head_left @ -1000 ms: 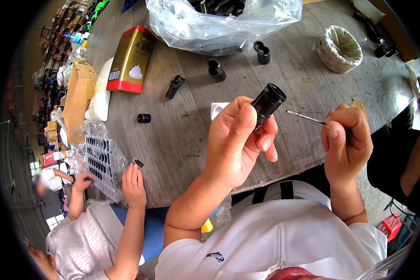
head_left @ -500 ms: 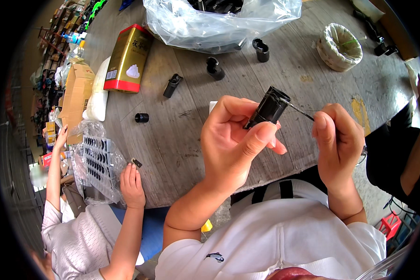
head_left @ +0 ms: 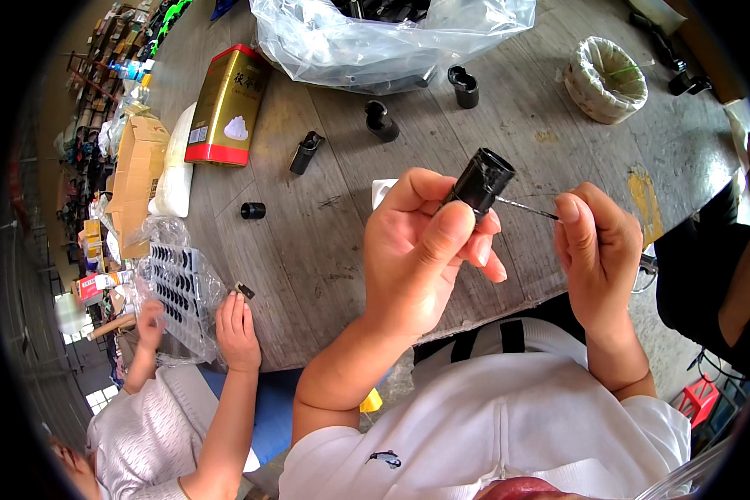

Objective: The person applies a substance to small black cylindrical parts using a thin tool, then wipes them with a tissue. They repeatedly insert a metallic ring into the parts and remove it, handling the components one at a time.

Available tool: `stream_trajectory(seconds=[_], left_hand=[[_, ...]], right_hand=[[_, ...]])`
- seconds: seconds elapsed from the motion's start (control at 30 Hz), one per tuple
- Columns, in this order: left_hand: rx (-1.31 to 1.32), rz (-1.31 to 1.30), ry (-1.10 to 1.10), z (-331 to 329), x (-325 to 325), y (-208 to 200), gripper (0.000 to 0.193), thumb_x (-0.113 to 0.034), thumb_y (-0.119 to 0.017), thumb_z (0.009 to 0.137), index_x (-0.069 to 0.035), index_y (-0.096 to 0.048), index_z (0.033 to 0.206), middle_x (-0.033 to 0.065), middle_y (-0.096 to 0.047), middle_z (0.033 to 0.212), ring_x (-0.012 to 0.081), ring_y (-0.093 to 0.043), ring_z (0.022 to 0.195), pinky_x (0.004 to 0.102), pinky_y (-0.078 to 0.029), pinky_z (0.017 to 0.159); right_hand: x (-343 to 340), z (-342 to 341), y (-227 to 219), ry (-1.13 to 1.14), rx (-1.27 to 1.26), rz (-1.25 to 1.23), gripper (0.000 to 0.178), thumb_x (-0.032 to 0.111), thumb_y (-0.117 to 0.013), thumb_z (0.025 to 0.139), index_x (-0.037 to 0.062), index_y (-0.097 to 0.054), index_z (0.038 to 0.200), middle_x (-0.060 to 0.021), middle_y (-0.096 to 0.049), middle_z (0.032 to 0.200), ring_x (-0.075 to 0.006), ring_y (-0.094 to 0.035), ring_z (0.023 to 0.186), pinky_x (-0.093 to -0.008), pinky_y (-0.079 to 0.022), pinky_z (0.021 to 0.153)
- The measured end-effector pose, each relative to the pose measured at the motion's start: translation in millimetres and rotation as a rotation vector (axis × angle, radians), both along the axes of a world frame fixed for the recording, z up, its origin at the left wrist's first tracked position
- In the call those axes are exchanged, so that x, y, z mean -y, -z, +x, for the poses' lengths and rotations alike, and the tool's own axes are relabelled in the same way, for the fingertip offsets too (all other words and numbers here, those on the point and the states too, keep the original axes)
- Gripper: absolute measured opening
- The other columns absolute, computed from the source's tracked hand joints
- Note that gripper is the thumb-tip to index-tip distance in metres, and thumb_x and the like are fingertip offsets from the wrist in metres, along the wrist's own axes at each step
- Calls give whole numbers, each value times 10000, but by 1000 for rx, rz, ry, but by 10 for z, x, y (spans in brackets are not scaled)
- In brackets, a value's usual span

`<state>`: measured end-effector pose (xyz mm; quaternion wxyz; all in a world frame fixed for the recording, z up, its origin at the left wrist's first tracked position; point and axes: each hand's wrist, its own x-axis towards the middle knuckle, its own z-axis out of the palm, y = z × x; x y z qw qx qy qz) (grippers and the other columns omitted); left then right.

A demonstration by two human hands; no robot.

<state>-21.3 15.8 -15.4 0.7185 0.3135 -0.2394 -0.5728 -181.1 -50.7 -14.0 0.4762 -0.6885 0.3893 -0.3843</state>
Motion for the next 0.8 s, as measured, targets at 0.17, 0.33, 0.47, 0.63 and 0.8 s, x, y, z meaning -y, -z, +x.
stream_trajectory(seconds=[0.17,0.33,0.47,0.63,0.8], left_hand=[[-97,66,55,50,3,3,263,-191,-615,885,-1,-490,1016,127,-597,834,131,-560,641,315,-539,529],[151,44,-90,-11,2,13,291,-171,-648,857,-6,-480,1027,122,-586,851,128,-553,650,304,-513,539],[211,7,-141,-13,27,-9,333,-164,-676,835,3,-483,1049,133,-581,885,134,-548,679,295,-484,573],[256,-42,-193,38,19,-35,342,-165,-676,837,9,-490,1065,140,-584,888,136,-545,682,289,-473,579],[235,-74,-305,235,-21,-182,342,-223,-614,886,-8,-461,1103,130,-569,879,136,-525,686,287,-437,611]], right_hand=[[45,-111,106,64,-9,-5,221,109,-575,901,-20,-546,724,-10,-482,599,-69,-387,550,-208,-322,503],[334,-282,86,351,54,-156,160,75,-657,841,-16,-567,746,18,-526,673,-27,-405,608,-167,-319,540],[757,-472,33,541,-63,-393,149,96,-715,795,7,-603,751,31,-525,649,-5,-407,585,-155,-329,518],[1034,-525,32,538,-429,-681,165,143,-736,747,36,-612,728,-9,-502,616,-73,-457,537,-214,-362,496],[1039,-421,43,512,-652,-826,202,275,-701,769,84,-645,735,-27,-530,684,-224,-546,580,-313,-424,523]])
